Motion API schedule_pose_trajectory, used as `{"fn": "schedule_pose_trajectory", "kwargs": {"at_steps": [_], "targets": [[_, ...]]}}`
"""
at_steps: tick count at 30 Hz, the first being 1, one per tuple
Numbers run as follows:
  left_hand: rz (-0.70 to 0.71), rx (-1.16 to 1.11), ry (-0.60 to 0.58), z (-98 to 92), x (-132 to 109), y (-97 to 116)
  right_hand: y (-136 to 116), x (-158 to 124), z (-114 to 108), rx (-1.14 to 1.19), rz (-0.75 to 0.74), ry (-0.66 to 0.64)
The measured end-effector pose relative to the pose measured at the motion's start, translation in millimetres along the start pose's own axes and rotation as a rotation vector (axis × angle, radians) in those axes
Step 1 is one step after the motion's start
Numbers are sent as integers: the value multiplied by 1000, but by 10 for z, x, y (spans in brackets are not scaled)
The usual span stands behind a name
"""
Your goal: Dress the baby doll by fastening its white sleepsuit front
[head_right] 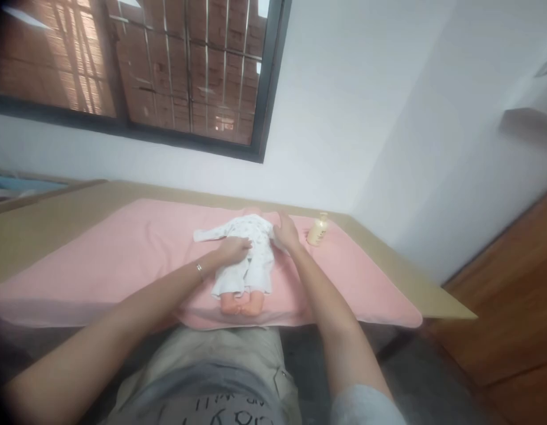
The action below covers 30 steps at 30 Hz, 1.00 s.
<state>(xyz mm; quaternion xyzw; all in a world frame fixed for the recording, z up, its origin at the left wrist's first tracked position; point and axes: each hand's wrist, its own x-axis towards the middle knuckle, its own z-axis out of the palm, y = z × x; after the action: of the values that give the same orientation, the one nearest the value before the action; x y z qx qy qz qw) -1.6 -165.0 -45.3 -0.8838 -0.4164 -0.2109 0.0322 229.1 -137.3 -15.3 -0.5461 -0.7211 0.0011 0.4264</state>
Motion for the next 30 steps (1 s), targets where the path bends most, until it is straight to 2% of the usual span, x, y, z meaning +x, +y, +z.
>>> {"fn": "schedule_pose_trajectory", "kwargs": {"at_steps": [3,9,13,17,22,26,28,30], "targets": [[-26,15,7,13,15,-1,49,-80,68,35,15,19],[-50,-7,41,140,13,-28,115,-281,380,73,-11,14],[-56,-34,72,210,7,-65,80,-345,528,86,-58,-11],[-50,-55,85,235,14,-90,6,-348,574,140,-65,-3],[-6,-59,51,221,23,-91,-27,-306,498,197,-73,2],[33,-57,49,136,-15,-52,22,-272,288,147,-130,-7],[-46,-142,33,45,3,-28,87,-236,142,93,-169,-3],[-163,-323,0,-60,110,-11,203,-153,-17,26,-205,27]]}}
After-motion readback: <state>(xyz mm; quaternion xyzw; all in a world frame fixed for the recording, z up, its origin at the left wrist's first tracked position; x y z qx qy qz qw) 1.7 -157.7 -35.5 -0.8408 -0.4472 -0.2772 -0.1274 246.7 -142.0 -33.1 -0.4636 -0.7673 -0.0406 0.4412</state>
